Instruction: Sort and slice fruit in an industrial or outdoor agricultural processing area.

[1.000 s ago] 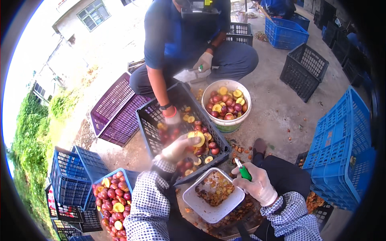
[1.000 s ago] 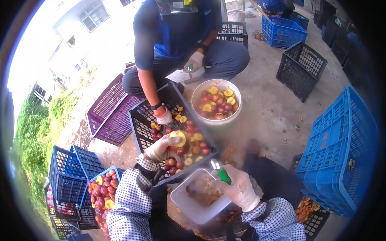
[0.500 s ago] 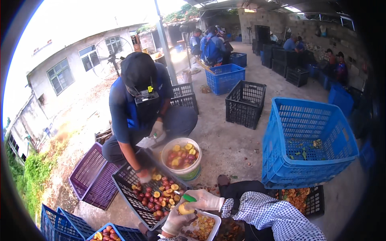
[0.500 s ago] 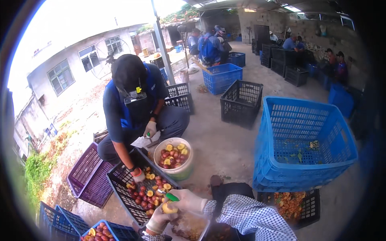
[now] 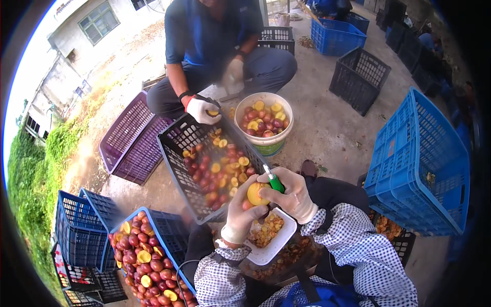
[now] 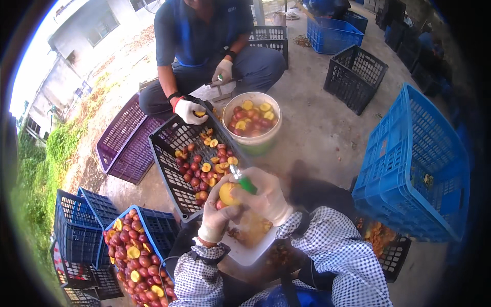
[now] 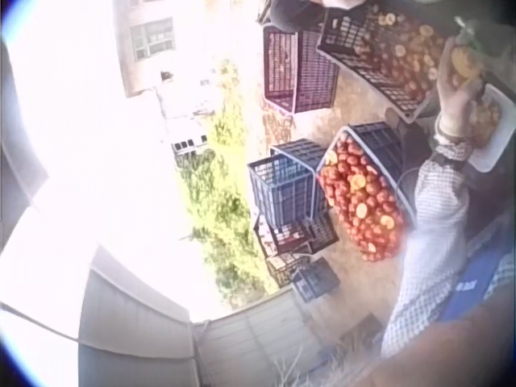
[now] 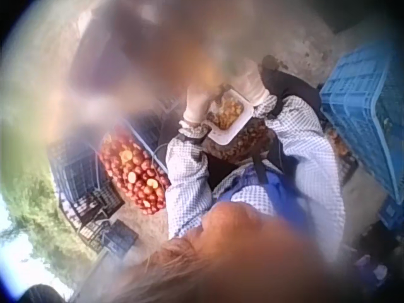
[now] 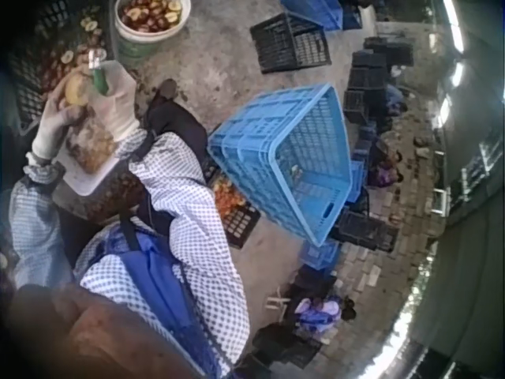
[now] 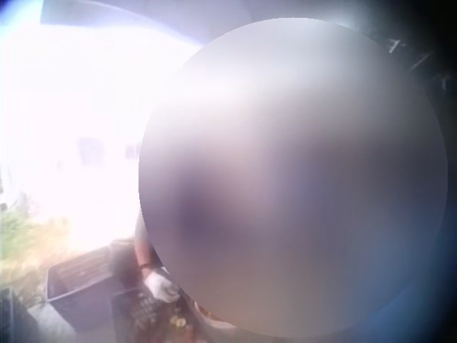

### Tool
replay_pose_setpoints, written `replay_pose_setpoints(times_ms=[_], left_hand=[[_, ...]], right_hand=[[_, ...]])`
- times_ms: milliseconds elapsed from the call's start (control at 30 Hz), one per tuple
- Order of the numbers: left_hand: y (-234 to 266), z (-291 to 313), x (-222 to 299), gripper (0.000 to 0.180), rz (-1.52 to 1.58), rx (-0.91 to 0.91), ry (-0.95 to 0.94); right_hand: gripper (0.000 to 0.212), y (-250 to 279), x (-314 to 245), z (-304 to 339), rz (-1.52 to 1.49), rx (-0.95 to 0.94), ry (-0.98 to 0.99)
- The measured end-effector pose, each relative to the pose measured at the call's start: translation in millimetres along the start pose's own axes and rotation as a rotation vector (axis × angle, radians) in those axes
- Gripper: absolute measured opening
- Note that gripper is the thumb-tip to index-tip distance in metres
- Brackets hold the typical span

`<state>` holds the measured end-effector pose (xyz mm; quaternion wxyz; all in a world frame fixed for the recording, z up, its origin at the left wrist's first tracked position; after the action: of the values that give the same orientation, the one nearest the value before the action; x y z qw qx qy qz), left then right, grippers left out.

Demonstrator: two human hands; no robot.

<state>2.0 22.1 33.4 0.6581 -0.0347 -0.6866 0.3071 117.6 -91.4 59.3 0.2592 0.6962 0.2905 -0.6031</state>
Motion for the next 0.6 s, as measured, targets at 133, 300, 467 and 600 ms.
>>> replay_pose_setpoints(times_ms=[133, 300, 467, 600], left_hand=[[0.8, 2.3, 1.8, 0.076, -0.059, 0.048, -0.003], [-1.0, 1.2, -3.0, 0.070, 0.023, 0.005, 0.087], [0.5, 1.2, -3.4, 0.077, 0.139, -0.024, 0.127], [-6.1, -0.9, 0.3, 0.072, 0.024, -0.029, 0.098]], right_hand=[[0.028, 2.4, -13.9, -3.3, 0.189, 0.007, 0.161], [0.024, 7.3, -7.9, -3.1, 0.317, 0.047, 0.311], [0.024, 20.8, -8.8, -1.9, 0.227, 0.013, 0.100], [0.024, 17.8, -7.5, -2.8, 0.354, -0.022, 0.261]])
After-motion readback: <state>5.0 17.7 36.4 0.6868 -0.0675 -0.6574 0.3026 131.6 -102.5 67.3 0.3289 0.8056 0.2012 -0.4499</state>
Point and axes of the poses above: each hand's wrist, its own z-axis away from the middle knuckle, its own y-axis out of the back of the hand, x = y × z, the point moved 3 cm from there along -z, towards the middle knuckle, and after that the axes turned 5 degrees about -y, right-handed, at the moved point
